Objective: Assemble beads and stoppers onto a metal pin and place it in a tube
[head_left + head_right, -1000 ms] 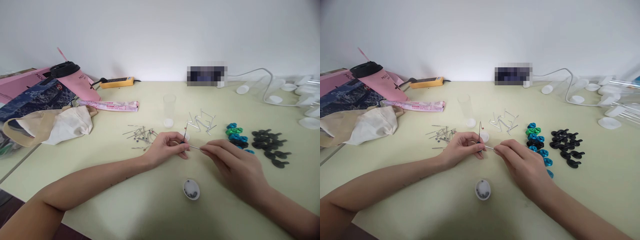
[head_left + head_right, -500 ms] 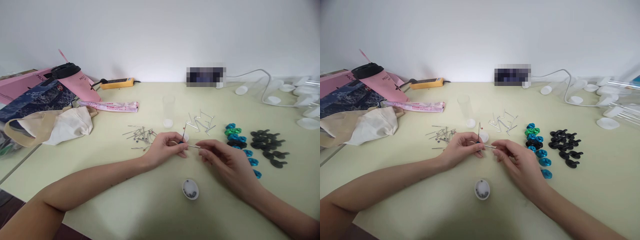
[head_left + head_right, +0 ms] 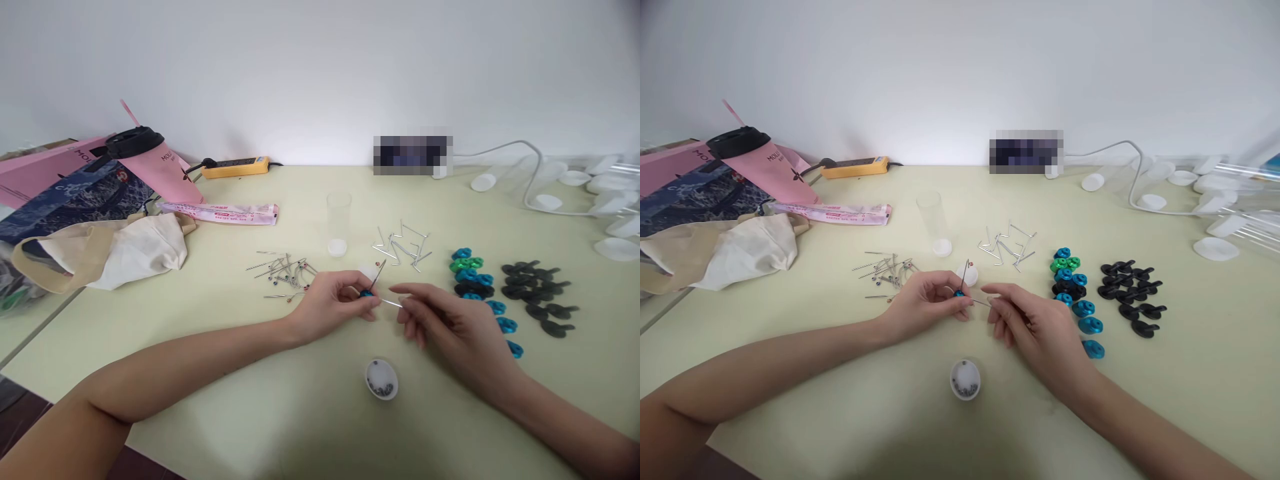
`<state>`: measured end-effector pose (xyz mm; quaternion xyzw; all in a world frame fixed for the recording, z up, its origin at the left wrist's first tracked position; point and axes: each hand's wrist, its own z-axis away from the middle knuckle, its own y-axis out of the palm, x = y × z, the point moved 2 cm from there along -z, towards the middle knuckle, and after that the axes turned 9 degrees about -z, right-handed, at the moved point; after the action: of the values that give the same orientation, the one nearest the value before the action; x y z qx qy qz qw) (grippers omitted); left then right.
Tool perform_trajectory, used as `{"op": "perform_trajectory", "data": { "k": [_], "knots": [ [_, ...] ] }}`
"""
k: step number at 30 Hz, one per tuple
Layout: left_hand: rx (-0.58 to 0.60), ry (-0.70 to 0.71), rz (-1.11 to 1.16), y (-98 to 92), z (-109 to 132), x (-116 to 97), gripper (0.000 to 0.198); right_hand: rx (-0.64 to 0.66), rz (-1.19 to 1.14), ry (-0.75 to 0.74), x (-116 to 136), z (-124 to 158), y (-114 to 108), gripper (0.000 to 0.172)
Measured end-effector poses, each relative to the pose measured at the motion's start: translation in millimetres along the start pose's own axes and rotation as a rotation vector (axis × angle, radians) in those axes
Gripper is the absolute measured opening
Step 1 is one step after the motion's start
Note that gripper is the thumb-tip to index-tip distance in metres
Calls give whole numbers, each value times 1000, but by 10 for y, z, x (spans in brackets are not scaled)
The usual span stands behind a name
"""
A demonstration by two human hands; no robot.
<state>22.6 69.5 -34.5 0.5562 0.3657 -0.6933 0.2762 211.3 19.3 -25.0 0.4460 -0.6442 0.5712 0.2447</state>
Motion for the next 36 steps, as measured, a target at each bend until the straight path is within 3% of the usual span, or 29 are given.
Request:
{"op": "perform_trajectory", "data": {
  "k": [2,6,9,12,16,19,22,24,32,36],
  "knots": [
    [-7,-6,19,-5,-6,6,23,-30,42,-27,8,-4,-7,19],
    [-33,-44,105,-33,-35,28,24,-188,394,-279,1,25,-54,16],
    [-26,-51,144,-42,-43,26,25,-175,548,-407,-42,60,-72,24],
    [-11,-54,143,-38,-38,19,26,-162,559,-463,-48,68,-84,27],
    [-15,-56,130,-35,-38,23,27,-137,397,-390,3,10,-79,19],
    [-26,-57,110,-34,-42,29,27,-57,141,-162,18,-52,-60,13],
    [-24,-53,99,-32,-42,28,27,8,-138,103,-6,-82,-34,18],
    [-22,-46,117,-33,-44,28,26,-1,-207,161,-19,-83,-33,20],
    [-27,-30,195,-50,-59,44,23,-66,198,-236,13,-16,-54,14],
    [5,-47,106,-34,-39,35,24,13,167,-187,23,-29,-42,18]
  ]
}}
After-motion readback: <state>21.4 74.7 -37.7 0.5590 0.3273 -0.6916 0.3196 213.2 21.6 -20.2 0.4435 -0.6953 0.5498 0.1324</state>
